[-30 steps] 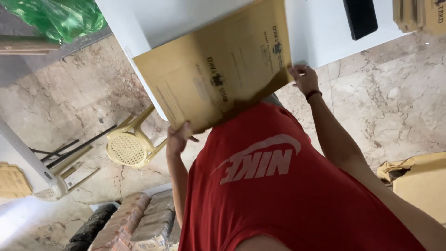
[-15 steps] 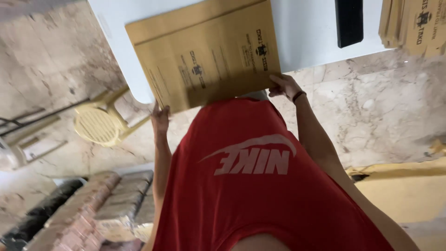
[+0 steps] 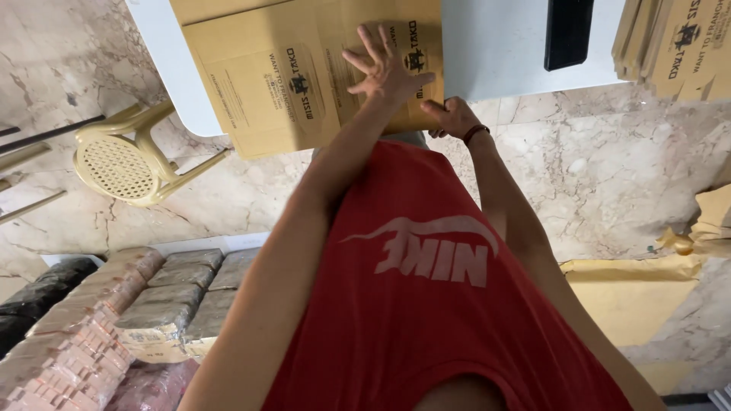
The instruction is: The person folds precut cardboard sheets into box structures by hand on a table, including pressing down on the folds and fitting tabs into slots.
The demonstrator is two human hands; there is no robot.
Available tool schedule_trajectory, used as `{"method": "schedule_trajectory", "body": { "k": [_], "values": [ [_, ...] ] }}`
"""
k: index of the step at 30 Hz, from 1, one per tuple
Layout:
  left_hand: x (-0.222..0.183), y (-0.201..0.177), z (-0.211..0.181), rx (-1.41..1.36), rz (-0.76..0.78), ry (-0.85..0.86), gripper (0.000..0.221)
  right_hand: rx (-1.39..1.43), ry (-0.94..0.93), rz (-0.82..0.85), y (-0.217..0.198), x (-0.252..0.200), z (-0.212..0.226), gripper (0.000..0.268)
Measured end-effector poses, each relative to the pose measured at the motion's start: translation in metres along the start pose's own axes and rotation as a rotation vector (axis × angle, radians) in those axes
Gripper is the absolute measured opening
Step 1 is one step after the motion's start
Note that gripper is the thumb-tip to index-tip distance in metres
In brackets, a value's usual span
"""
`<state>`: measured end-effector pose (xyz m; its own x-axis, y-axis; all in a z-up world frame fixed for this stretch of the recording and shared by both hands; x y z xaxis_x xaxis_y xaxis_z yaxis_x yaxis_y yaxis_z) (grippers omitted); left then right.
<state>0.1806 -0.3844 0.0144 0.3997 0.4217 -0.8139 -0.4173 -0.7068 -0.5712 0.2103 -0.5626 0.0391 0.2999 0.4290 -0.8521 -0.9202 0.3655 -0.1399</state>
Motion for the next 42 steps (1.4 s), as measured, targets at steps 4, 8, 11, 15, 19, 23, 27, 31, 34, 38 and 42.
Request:
{"method": "schedule_trajectory", "body": {
  "k": [4, 8, 11, 15, 19, 23, 27, 31, 34, 38, 42],
  "values": [
    [0.021, 0.031, -0.01, 0.111, -0.132, -0.086, 0.161, -0.1, -0.065, -0.085, 0.004, -0.001, 0.008, 0.066],
    [0.021, 0.029, -0.012, 0.154, -0.18, -0.184, 0.115, -0.268, -0.222, -0.096, 0.002, -0.006, 0.037, 0.053],
    [0.027, 0.021, -0.012, 0.128, -0.163, -0.162, 0.111, -0.165, 0.077, -0.009, -0.006, 0.004, 0.037, 0.046],
    [0.015, 0.022, -0.006, 0.15, -0.133, -0.102, 0.1, -0.517, 0.223, -0.099, -0.004, 0.037, -0.005, 0.061],
    [0.008, 0.024, -0.007, 0.193, -0.105, -0.097, 0.112, -0.495, -0.164, -0.038, 0.016, 0.018, 0.022, 0.054],
    [0.019, 0.018, -0.016, 0.217, -0.181, -0.104, 0.113, -0.284, -0.388, -0.044, 0.003, 0.019, 0.033, 0.041],
    [0.009, 0.017, -0.012, 0.253, -0.154, -0.11, 0.094, -0.294, -0.086, -0.054, -0.006, 0.009, 0.031, 0.057],
    [0.014, 0.024, -0.007, 0.196, -0.164, -0.112, 0.098, -0.575, 0.154, -0.075, -0.007, 0.036, -0.002, 0.043],
    [0.019, 0.028, -0.009, 0.117, -0.088, -0.083, 0.097, -0.645, 0.229, -0.074, -0.006, 0.041, -0.007, 0.045],
    [0.025, 0.031, -0.012, 0.325, -0.232, -0.165, 0.116, -0.466, -0.301, -0.182, 0.007, 0.035, 0.014, 0.045],
    [0.006, 0.016, -0.015, 0.188, -0.14, -0.068, 0.119, -0.348, -0.571, -0.085, 0.011, 0.017, 0.033, 0.044]
  ]
}}
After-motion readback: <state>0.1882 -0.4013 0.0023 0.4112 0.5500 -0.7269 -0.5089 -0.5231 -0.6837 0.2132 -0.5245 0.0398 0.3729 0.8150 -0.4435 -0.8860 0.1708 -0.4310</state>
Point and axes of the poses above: each hand's wrist, its own x-axis towards the middle knuckle, its own y-axis out of the palm, z = x × y, the point moved 7 cm from there along x, towards the middle knuckle, and after that the axes turned 1 degree about y, right-handed, at the moved point
